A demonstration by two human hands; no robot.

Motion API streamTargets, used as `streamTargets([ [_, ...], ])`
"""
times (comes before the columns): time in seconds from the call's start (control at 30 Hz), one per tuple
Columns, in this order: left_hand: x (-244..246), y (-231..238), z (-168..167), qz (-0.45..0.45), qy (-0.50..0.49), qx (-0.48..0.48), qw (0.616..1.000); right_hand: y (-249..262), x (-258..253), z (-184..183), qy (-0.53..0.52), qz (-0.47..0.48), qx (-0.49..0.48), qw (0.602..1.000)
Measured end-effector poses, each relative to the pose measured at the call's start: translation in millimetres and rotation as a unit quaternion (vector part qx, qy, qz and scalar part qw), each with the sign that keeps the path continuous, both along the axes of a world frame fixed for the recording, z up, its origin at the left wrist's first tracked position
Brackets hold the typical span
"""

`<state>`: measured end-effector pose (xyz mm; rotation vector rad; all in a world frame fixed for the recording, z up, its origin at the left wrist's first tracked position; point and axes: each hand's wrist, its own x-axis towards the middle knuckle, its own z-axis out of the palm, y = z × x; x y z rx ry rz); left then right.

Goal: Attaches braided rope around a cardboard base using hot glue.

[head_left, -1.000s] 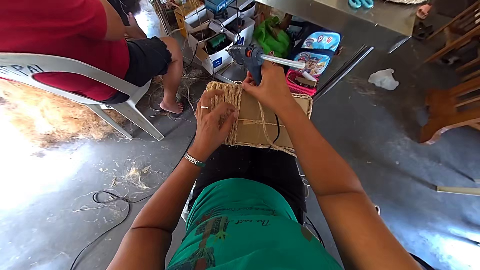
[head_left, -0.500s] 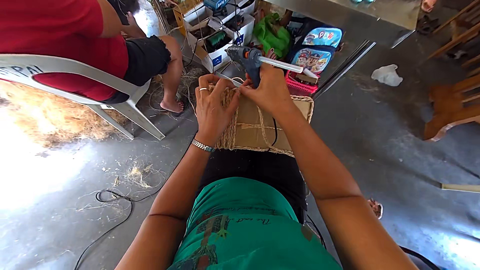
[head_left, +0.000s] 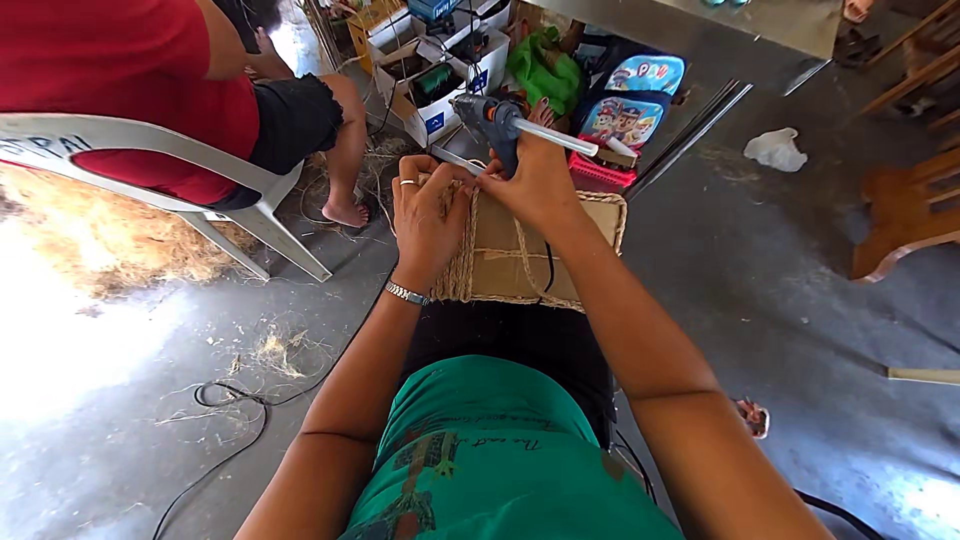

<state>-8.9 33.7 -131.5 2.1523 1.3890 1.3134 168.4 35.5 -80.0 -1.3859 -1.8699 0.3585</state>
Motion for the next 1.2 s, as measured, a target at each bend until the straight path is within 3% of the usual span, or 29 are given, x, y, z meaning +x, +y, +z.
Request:
streamTargets([
  [0.37,-18.9,-5.7,-7.8,-0.071,0.006,0.012,0.997,-5.3,-2.5,0.4,-0.02,-0.017,-0.011,1.0],
  [0.77,-7.3,-8.9,-10.2,0.003,0.065,0.01,0.998,-5.0,3.1,-1.1,-0.019,0.024,0.009,0.999],
  [1.2,-8.9,-13.6,-10.8,-0.022,0.064,0.032,0.997,-6.0,-0.9,1.6,-0.016,0.003,-0.002,1.0],
])
